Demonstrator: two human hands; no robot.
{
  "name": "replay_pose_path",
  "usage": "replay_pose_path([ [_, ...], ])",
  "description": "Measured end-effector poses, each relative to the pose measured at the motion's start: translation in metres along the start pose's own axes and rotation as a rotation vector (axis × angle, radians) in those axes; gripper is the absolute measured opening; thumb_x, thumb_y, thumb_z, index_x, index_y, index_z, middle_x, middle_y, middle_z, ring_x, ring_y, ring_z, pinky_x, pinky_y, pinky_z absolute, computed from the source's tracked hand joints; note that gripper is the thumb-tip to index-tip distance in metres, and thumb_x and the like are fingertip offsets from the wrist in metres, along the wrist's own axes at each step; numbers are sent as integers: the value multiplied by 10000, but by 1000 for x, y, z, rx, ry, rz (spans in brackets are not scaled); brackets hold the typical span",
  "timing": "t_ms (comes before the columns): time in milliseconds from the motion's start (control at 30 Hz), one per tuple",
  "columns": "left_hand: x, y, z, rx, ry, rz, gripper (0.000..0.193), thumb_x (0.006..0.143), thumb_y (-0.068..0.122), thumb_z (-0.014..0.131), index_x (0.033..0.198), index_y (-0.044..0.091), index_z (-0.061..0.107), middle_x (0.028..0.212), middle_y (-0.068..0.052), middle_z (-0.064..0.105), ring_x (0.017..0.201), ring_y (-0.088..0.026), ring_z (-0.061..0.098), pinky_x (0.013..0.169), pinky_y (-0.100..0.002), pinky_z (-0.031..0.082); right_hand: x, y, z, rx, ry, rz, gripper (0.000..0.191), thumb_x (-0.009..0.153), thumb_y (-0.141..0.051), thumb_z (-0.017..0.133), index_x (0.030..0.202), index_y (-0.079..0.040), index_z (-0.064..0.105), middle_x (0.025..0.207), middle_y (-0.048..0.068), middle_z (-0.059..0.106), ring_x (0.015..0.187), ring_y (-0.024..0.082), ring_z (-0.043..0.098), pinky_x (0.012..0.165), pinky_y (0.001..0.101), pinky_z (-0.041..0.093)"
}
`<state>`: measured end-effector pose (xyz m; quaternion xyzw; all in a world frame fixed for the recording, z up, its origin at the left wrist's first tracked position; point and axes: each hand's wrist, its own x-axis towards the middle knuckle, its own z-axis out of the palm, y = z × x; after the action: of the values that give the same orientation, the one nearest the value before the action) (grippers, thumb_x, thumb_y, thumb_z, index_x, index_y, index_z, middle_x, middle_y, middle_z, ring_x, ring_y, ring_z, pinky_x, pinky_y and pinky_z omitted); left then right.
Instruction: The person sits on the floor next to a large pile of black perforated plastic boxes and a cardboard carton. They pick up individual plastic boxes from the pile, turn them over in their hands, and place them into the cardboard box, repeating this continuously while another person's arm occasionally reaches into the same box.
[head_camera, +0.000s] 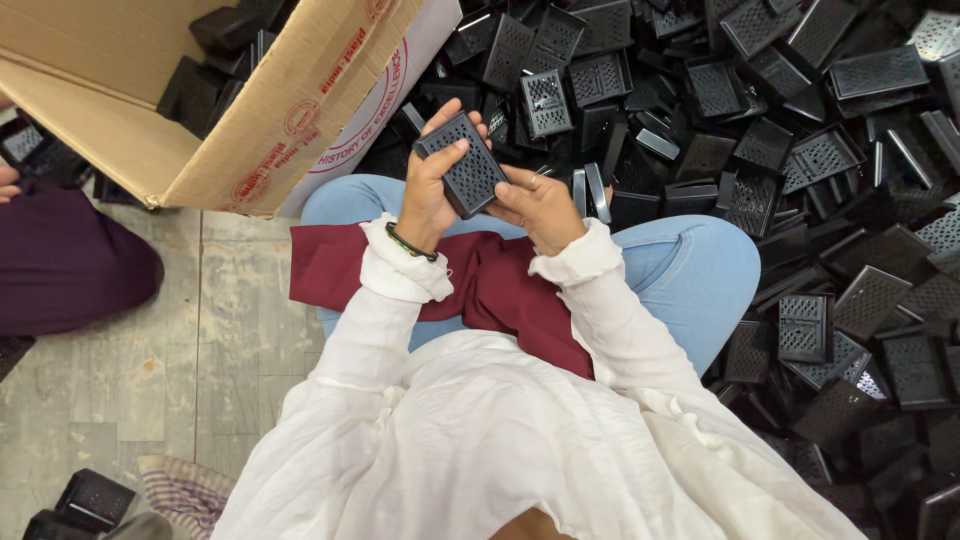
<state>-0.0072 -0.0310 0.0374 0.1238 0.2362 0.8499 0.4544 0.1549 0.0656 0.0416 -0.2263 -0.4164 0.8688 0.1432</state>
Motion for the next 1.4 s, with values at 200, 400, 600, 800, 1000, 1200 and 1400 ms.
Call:
replay_pose_path([
  [200, -18, -2, 26, 793, 123, 91, 414, 900, 122, 794, 1238, 7, 583, 1140, -57, 699, 1011, -116, 680, 903, -299, 572, 14, -8, -22, -46, 72, -126, 402, 960, -57, 723, 1326, 47, 595, 1254, 163, 706, 1110, 218, 719, 969, 368, 616],
  [400, 9, 103, 30, 567, 547, 423, 370, 1044, 228, 739, 1133, -120, 652, 929, -113, 537, 754, -211, 382, 670, -356, 342, 87, -27, -63, -1099, 409, -415, 462, 884, -204, 854, 1261, -17, 664, 1191, 193, 722, 1084, 337, 714, 946, 405, 592],
  [600, 23, 177, 20, -158, 172, 277, 542, 1005, 394, 645, 1264, -78, 587, 1256, -193, 714, 1145, -244, 726, 1032, -342, 623, 130, -19, -74, -1573, 687, -207, 817, 665, -311, 927, 1333, -86, 515, 1203, 256, 589, 1087, 475, 596, 899, 553, 498],
  [800, 9, 71, -20, 203, 113, 92, 312, 1083, 282, 651, 1252, 22, 621, 1210, -114, 693, 1076, -191, 689, 940, -339, 600, 97, -11, -54, -805, 455, -328, 584, 852, -305, 821, 1302, -56, 544, 1117, 227, 684, 996, 387, 678, 804, 462, 575],
  [1000, 14, -28, -23, -95, -52, -384, 527, 1021, 478, 551, 1322, 52, 619, 1232, -131, 710, 1109, -236, 700, 954, -397, 585, 12, 4, -22, 155, 41, 83, 485, 1016, -392, 574, 1298, 2, 596, 1085, 210, 732, 890, 310, 754, 754, 398, 630],
  [1200, 19, -21, -14, -178, -43, -325, 501, 1080, 460, 545, 1396, 73, 576, 1151, -129, 691, 1058, -256, 706, 990, -443, 611, 11, -44, -76, -1055, 494, -371, 171, 920, -182, 779, 971, -19, 771, 861, 85, 775, 805, 270, 757, 717, 361, 595],
  [1400, 11, -3, -18, -169, -38, -244, 597, 1025, 616, 465, 1448, 197, 513, 1119, -118, 697, 961, -265, 720, 808, -437, 624, 55, -108, -167, -1902, 773, 76, 357, 849, -192, 800, 1179, -77, 727, 1231, 182, 647, 1178, 379, 599, 961, 532, 474],
])
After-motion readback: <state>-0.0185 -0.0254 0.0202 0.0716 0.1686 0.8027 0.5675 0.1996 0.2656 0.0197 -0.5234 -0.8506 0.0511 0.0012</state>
